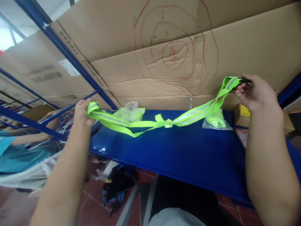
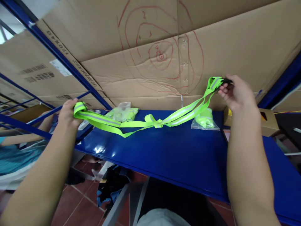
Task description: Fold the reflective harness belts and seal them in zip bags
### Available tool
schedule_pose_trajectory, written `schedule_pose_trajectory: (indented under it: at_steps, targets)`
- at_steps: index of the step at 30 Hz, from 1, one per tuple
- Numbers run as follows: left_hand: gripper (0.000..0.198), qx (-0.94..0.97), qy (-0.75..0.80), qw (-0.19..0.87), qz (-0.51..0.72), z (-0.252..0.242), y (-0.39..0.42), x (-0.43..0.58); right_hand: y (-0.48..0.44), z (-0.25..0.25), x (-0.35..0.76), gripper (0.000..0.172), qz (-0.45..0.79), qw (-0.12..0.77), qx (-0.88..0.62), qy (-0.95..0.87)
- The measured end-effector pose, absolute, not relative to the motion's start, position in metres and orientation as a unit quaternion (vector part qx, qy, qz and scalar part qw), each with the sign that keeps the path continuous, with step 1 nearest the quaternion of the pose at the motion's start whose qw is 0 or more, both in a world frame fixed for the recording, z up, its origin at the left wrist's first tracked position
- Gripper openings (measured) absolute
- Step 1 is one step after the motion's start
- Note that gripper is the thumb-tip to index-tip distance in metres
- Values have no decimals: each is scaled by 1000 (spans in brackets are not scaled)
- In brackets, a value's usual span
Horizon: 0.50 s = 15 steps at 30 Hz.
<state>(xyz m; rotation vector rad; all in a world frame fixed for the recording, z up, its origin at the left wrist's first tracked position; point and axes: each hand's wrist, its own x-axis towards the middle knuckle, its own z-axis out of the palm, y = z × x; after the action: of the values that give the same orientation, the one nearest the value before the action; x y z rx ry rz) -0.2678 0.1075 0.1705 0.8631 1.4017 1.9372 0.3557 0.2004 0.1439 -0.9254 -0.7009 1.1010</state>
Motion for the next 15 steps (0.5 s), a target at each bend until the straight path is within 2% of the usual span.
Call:
schedule_pose_trajectory:
  at_steps: [8, 15]
  targets:
    - [21, 414, 518, 326, 674, 173, 104, -240, 185, 157, 318, 19, 495, 666, -396, -393]
    - [26, 501, 515, 345, 604, 178, 93, -219, 198, 146, 309, 25, 455, 674, -437, -385]
